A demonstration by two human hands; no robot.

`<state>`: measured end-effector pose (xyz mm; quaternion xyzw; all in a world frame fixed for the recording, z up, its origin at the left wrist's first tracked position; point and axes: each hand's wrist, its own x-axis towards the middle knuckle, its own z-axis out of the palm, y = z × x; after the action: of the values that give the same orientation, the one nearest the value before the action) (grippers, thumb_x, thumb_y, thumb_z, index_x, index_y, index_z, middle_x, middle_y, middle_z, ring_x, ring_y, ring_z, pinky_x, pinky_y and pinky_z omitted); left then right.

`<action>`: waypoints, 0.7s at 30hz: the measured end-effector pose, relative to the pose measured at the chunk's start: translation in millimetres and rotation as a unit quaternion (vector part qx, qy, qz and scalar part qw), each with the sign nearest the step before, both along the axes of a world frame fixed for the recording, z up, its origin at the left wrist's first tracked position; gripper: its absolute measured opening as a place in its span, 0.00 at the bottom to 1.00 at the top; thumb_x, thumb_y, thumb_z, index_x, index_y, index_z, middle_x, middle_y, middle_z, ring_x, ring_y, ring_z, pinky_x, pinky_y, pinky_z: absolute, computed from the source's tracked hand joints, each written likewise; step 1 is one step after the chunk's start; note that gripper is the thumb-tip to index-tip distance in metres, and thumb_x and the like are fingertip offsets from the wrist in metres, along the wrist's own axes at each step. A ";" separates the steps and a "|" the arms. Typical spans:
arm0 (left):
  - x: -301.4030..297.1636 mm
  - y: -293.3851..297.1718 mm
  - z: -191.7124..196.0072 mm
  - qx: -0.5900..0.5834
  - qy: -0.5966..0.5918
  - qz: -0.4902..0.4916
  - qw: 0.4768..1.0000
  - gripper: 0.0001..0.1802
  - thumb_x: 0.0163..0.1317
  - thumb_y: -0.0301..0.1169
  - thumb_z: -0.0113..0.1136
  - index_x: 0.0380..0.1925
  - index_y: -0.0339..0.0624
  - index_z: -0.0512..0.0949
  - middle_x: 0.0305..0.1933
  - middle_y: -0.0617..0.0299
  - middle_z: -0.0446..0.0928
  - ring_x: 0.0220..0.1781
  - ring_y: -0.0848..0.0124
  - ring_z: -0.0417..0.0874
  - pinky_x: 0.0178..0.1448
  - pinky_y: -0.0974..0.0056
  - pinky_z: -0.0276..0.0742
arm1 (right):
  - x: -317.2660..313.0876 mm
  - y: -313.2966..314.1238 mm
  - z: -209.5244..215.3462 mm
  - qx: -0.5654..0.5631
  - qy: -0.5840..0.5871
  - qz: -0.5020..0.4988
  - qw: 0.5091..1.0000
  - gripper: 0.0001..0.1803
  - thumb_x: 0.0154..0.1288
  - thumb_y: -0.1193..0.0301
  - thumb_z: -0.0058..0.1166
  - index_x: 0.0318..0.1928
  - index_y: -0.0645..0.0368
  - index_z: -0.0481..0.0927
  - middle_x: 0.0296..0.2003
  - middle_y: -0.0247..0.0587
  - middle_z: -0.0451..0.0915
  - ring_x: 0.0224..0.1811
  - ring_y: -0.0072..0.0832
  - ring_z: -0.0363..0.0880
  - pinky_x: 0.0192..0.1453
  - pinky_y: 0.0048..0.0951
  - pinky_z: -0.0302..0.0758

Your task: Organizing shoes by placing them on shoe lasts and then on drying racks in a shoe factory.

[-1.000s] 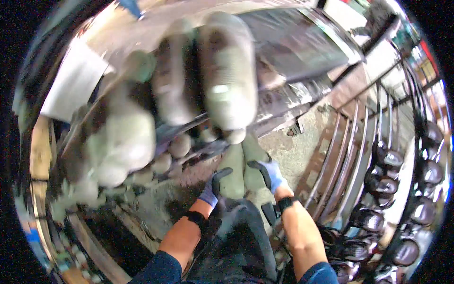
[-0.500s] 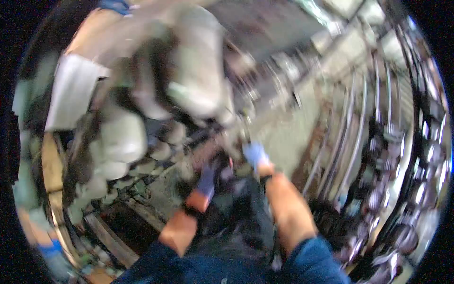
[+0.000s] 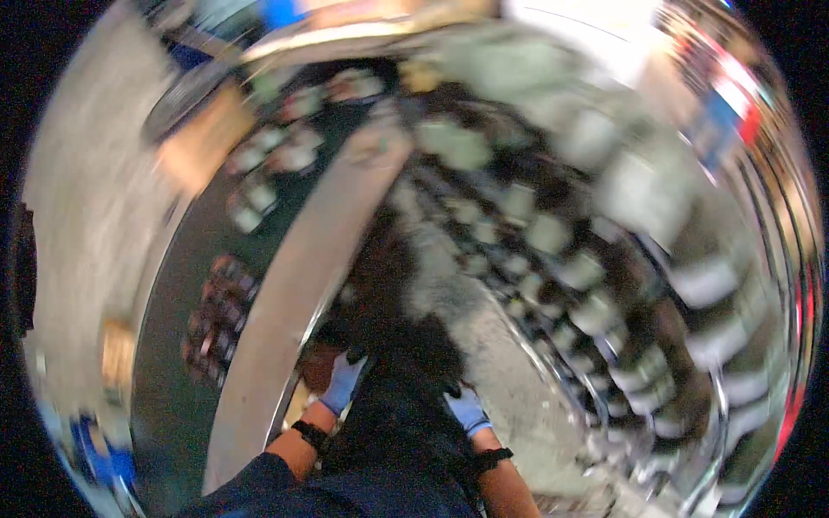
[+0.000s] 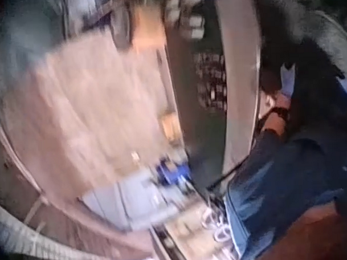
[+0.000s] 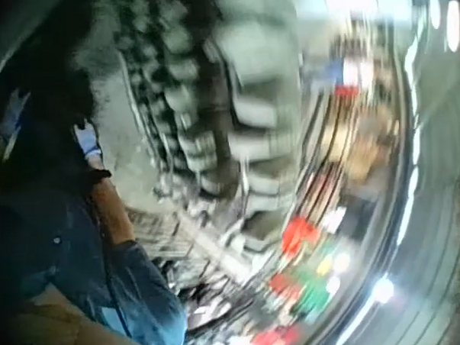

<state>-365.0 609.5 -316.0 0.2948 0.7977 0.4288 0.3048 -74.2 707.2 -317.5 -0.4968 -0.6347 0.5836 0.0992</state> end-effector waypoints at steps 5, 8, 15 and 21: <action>-121.8 -86.5 49.7 0.127 0.117 0.386 0.906 0.35 0.52 0.36 0.66 0.59 0.35 0.65 0.52 0.47 0.74 0.50 0.60 0.77 0.50 0.62 0.73 | -191.2 26.1 19.7 0.006 0.072 0.163 0.984 0.21 0.60 0.67 0.55 0.52 0.62 0.75 0.46 0.44 0.79 0.50 0.29 0.76 0.55 0.28 0.71; -195.1 -150.0 77.0 -0.084 0.190 0.546 0.812 0.42 0.49 0.38 0.69 0.62 0.35 0.60 0.52 0.48 0.70 0.43 0.59 0.75 0.49 0.59 0.72 | -340.3 13.4 95.4 -0.079 0.119 0.308 0.941 0.32 0.58 0.63 0.58 0.60 0.64 0.65 0.52 0.48 0.74 0.55 0.34 0.73 0.58 0.32 0.69; -330.3 -218.6 51.3 -0.290 0.239 0.607 0.700 0.44 0.48 0.39 0.64 0.62 0.30 0.56 0.62 0.40 0.62 0.62 0.49 0.65 0.63 0.55 0.63 | -606.4 -62.6 91.6 0.345 0.081 0.466 0.811 0.55 0.47 0.49 0.63 0.66 0.68 0.49 0.60 0.69 0.59 0.62 0.56 0.61 0.65 0.46 0.60; -432.8 -242.9 72.8 -0.233 0.106 0.675 0.692 0.17 0.55 0.35 0.53 0.37 0.31 0.76 0.40 0.40 0.77 0.45 0.46 0.77 0.50 0.53 0.72 | -746.0 -62.3 78.3 0.450 0.063 0.513 0.728 0.14 0.56 0.61 0.52 0.27 0.61 0.78 0.26 0.54 0.78 0.30 0.50 0.78 0.37 0.45 0.75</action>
<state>-797.8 366.6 -243.2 -0.3608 0.8830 0.2851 -0.0943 -820.2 644.8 -239.3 0.0453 -0.9734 0.2216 0.0369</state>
